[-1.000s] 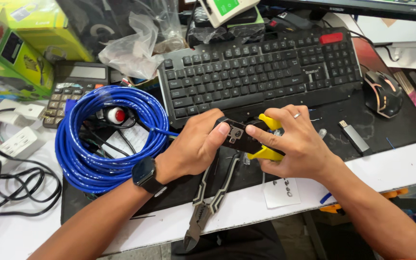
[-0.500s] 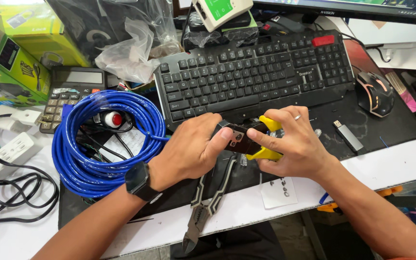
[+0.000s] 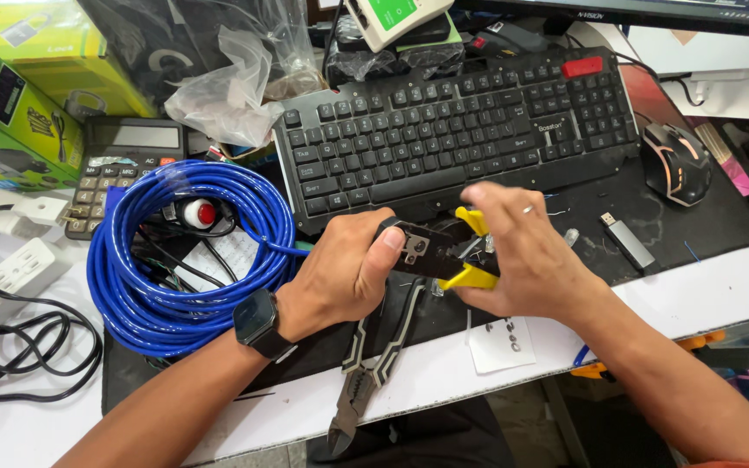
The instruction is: The person works at a desk with a coiled blue ethernet cable. They strip the cable jacket with a stripping tool, separate and straighten the colored wires, trim them, insert them into an RJ45 connector, and use a yellow crimping tool to crimp the connector onto the cable.
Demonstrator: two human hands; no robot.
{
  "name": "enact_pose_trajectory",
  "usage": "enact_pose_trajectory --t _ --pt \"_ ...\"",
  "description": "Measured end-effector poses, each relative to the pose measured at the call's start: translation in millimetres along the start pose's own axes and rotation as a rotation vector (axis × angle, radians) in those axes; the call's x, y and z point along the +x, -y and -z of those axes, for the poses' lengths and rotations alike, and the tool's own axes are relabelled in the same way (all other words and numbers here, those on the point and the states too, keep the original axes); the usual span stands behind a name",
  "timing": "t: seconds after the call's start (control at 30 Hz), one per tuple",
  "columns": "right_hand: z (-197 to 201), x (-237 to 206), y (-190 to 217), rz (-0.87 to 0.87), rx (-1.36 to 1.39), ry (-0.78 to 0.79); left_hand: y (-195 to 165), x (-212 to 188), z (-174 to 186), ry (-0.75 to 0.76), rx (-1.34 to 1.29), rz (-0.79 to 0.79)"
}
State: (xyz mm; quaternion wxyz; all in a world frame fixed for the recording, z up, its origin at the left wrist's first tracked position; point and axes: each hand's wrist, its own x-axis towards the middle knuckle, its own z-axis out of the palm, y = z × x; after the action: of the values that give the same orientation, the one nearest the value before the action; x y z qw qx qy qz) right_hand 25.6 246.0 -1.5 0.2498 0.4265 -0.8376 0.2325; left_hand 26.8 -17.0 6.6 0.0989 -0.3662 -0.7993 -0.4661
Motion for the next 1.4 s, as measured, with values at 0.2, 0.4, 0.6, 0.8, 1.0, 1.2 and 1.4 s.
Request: enact_pose_trajectory --t 0.2,0.4,0.6,0.8,1.0,1.2,1.4 --pt "3 3 9 -0.074 -0.274 -0.041 -2 -1 -1 -0.091 -0.034 0.020" --pt "-2 6 13 -0.169 -0.392 -0.023 -5 0 -9 -0.153 -0.079 0.130" --pt "0 3 10 -0.127 -0.344 -0.117 -8 -3 -12 -0.151 -0.066 0.123" --pt "-1 0 2 -0.087 -0.307 -0.140 -13 -3 -12 -0.144 -0.090 0.175" --pt "-1 -3 -6 -0.054 -0.247 -0.146 -19 -6 -13 -0.105 -0.075 0.181" --pt "-2 -5 -13 -0.060 -0.188 -0.113 -21 -10 -17 -0.096 -0.057 0.163" --pt "-1 -6 -19 -0.015 -0.242 -0.190 -17 -11 -14 -0.088 -0.132 0.157"
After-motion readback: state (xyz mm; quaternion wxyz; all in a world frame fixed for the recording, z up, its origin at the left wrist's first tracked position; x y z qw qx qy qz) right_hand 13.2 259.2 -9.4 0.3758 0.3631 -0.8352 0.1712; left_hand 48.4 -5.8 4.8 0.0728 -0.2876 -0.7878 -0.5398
